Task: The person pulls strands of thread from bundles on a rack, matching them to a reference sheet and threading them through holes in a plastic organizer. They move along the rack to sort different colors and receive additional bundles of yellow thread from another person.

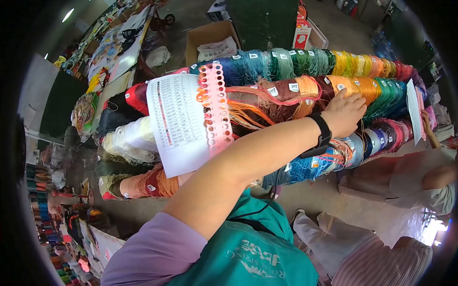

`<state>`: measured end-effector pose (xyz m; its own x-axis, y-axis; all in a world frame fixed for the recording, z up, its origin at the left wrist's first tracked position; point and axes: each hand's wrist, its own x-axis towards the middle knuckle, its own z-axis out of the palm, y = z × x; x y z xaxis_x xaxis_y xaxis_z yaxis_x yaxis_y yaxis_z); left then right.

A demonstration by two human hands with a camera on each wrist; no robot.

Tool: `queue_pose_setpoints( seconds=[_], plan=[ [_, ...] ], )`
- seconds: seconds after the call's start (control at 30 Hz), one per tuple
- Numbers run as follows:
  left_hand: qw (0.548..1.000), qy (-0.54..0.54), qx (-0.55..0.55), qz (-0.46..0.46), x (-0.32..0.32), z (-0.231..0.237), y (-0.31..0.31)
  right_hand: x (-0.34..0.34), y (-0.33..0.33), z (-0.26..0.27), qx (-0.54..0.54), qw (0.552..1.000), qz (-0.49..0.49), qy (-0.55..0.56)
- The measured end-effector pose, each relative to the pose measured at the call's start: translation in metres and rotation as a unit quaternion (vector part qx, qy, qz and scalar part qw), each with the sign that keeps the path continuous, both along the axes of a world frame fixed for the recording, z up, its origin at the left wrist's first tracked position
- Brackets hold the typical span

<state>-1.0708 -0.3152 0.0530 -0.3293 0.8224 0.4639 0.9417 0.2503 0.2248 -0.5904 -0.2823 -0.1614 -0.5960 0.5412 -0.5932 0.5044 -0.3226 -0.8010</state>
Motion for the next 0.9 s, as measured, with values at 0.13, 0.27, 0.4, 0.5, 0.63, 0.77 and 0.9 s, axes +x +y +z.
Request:
queue_pose_setpoints(
  seconds=[0.13,0.27,0.4,0.5,0.63,0.77,0.9],
  plan=[
    [0.999,0.02,0.025,-0.028,0.008,-0.006,-0.025,0.011,-0.015,-0.04,0.053,0.993,0.101,-0.023],
    [0.996,0.073,-0.033,-0.05,0.006,0.012,-0.058,0.062,-0.035,-0.046,0.118,0.982,0.131,-0.065],
    [0.992,0.065,-0.105,-0.031,-0.019,0.019,-0.069,-0.124,-0.013,0.104,-0.139,0.959,-0.211,0.131],
    [0.996,0.006,-0.085,-0.02,-0.035,0.016,-0.064,-0.212,0.02,0.177,-0.209,0.918,-0.138,0.307],
    [0.995,0.002,-0.098,-0.029,-0.042,0.017,-0.04,-0.309,0.073,0.215,-0.06,0.931,-0.094,0.348],
    [0.995,-0.002,-0.095,-0.022,-0.052,0.01,-0.009,-0.384,0.131,0.185,0.287,0.926,-0.072,0.234],
    [0.994,-0.03,-0.106,-0.013,-0.06,0.009,0.014,-0.417,0.153,0.178,0.483,0.872,0.047,0.063]
  ],
)
